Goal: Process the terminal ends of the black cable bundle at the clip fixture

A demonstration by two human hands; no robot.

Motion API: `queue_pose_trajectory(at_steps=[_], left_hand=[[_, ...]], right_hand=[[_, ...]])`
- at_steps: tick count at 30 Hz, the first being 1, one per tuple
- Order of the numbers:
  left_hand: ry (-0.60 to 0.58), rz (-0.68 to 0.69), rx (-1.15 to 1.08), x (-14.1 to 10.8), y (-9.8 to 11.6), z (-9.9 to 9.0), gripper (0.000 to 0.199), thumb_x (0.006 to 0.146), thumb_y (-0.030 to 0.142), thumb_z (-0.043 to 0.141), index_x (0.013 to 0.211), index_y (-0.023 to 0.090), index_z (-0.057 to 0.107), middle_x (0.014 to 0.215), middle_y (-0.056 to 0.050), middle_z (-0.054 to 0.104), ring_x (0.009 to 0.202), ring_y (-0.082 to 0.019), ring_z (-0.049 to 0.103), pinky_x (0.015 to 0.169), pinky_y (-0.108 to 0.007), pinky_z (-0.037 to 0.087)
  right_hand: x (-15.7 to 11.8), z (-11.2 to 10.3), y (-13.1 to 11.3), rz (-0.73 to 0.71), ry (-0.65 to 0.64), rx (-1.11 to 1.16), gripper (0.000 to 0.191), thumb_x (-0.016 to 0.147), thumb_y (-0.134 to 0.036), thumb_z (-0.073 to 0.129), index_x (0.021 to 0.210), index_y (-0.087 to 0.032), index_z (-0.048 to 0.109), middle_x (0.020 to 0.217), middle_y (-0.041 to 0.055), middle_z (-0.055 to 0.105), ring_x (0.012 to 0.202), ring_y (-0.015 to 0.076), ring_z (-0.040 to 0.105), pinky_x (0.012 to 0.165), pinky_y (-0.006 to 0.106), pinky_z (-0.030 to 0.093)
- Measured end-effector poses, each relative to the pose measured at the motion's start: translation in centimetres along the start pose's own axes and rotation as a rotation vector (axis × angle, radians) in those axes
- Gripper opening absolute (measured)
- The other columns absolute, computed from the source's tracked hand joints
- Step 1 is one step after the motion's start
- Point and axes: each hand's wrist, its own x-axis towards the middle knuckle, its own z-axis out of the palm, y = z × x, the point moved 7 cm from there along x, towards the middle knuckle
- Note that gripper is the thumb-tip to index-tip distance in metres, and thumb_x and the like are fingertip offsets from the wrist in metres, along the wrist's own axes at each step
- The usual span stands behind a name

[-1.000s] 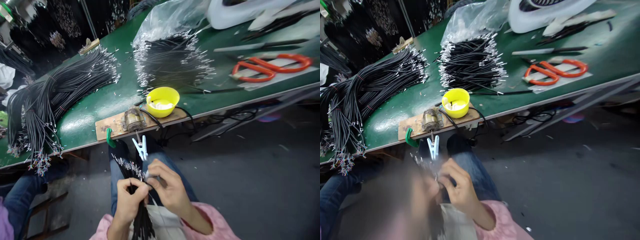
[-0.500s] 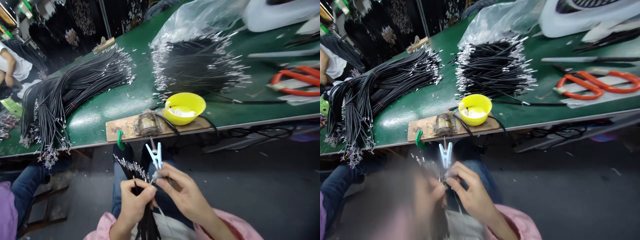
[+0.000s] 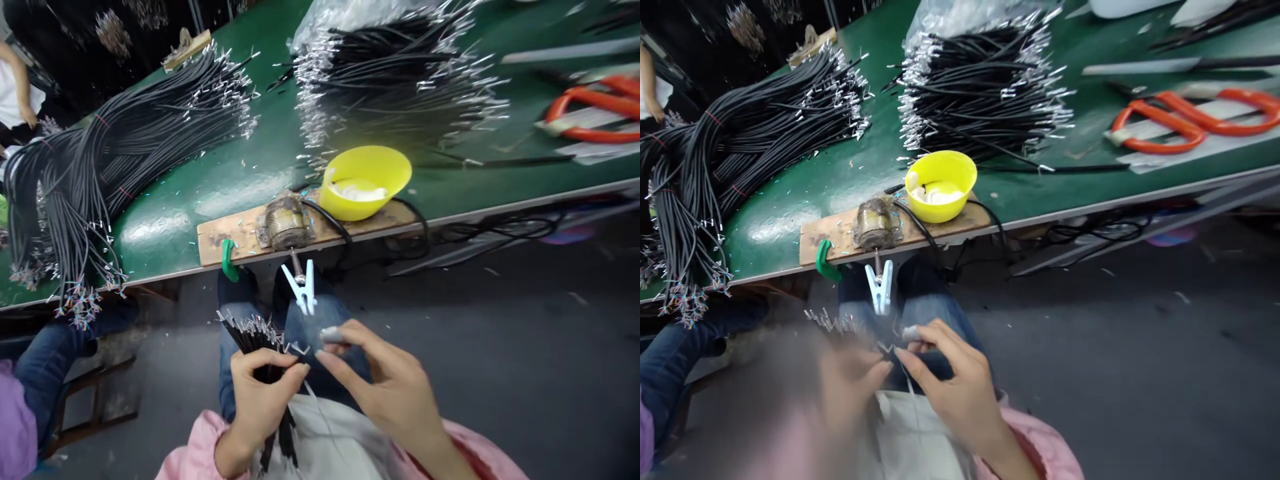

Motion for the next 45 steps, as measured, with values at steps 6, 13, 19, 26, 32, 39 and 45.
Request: queue_pose_trajectory(at_steps=[6, 13, 19, 26, 32, 39, 45], left_hand=[[-0.040, 0.106, 0.033, -0.1, 1.1, 0.5, 0.009, 0.063, 0.025, 0.073, 0.059, 0.018, 0.075, 0.060, -0.006, 0.074, 0.059, -0.022, 0.068, 0.067, -0.033, 0.051], [-0.014, 0.181, 0.082, -0.1, 1.1, 0.4, 0.007, 0.064, 0.023, 0.073, 0.058, 0.019, 0.074, 0.059, -0.005, 0.074, 0.056, -0.021, 0.068, 0.061, -0.030, 0.053], [-0.059, 0.261, 0.230, -0.8, 0.5, 1.1, 0.015, 0.075, 0.027, 0.065, 0.067, 0.020, 0.075, 0.066, -0.006, 0.075, 0.059, -0.020, 0.069, 0.064, -0.030, 0.055], [-0.070, 0.192, 0.218, -0.9, -0.2, 1.4, 0.016, 0.075, 0.027, 0.064, 0.068, 0.018, 0.075, 0.067, -0.007, 0.075, 0.062, -0.021, 0.069, 0.064, -0.030, 0.055], [-0.087, 0.108, 0.128, -0.3, 0.2, 1.2, 0.012, 0.068, 0.025, 0.069, 0.061, 0.017, 0.073, 0.062, -0.005, 0.074, 0.061, -0.020, 0.069, 0.063, -0.028, 0.054], [-0.146, 0.111, -0.002, 0.1, -0.4, 1.7, 0.019, 0.067, 0.031, 0.069, 0.054, 0.016, 0.071, 0.053, -0.003, 0.070, 0.052, -0.019, 0.063, 0.057, -0.027, 0.050], [-0.218, 0.090, -0.088, 0.7, -0.4, 2.2, 0.020, 0.063, 0.028, 0.073, 0.048, 0.016, 0.068, 0.043, 0.001, 0.063, 0.044, -0.014, 0.055, 0.048, -0.024, 0.045]], right_hand=[[-0.7, 1.3, 1.4, 0.157, -0.091, 0.054, 0.016, 0.079, -0.036, 0.061, 0.081, -0.021, 0.062, 0.060, 0.0026, 0.073, 0.052, 0.0196, 0.070, 0.051, 0.026, 0.057], [-0.7, 0.3, 0.2, 0.003, -0.039, -0.096, 0.010, 0.080, -0.027, 0.060, 0.088, -0.021, 0.060, 0.065, 0.0024, 0.076, 0.053, 0.0202, 0.071, 0.059, 0.028, 0.060], [-1.9, 1.1, -1.6, -0.216, -0.029, -0.333, 0.013, 0.087, -0.021, 0.052, 0.097, -0.020, 0.060, 0.073, 0.0043, 0.076, 0.061, 0.0208, 0.072, 0.067, 0.031, 0.059], [-2.8, 2.1, -3.3, -0.415, -0.028, -0.534, 0.019, 0.088, -0.010, 0.045, 0.099, -0.014, 0.059, 0.073, 0.0089, 0.073, 0.054, 0.0202, 0.067, 0.058, 0.033, 0.055], [-1.9, 0.9, -0.4, -0.070, 0.067, -0.154, 0.010, 0.078, -0.014, 0.055, 0.083, -0.020, 0.061, 0.058, -0.0001, 0.069, 0.048, 0.0160, 0.065, 0.051, 0.025, 0.054], [-1.8, 3.1, 4.5, 0.528, -0.181, 0.478, 0.009, 0.069, -0.025, 0.062, 0.075, -0.019, 0.059, 0.053, -0.0023, 0.059, 0.045, 0.0123, 0.054, 0.046, 0.024, 0.045], [-0.1, 2.9, 3.6, 0.350, -0.263, 0.459, 0.014, 0.066, -0.032, 0.069, 0.066, -0.018, 0.064, 0.066, -0.0007, 0.052, 0.059, 0.0127, 0.046, 0.056, 0.026, 0.041]])
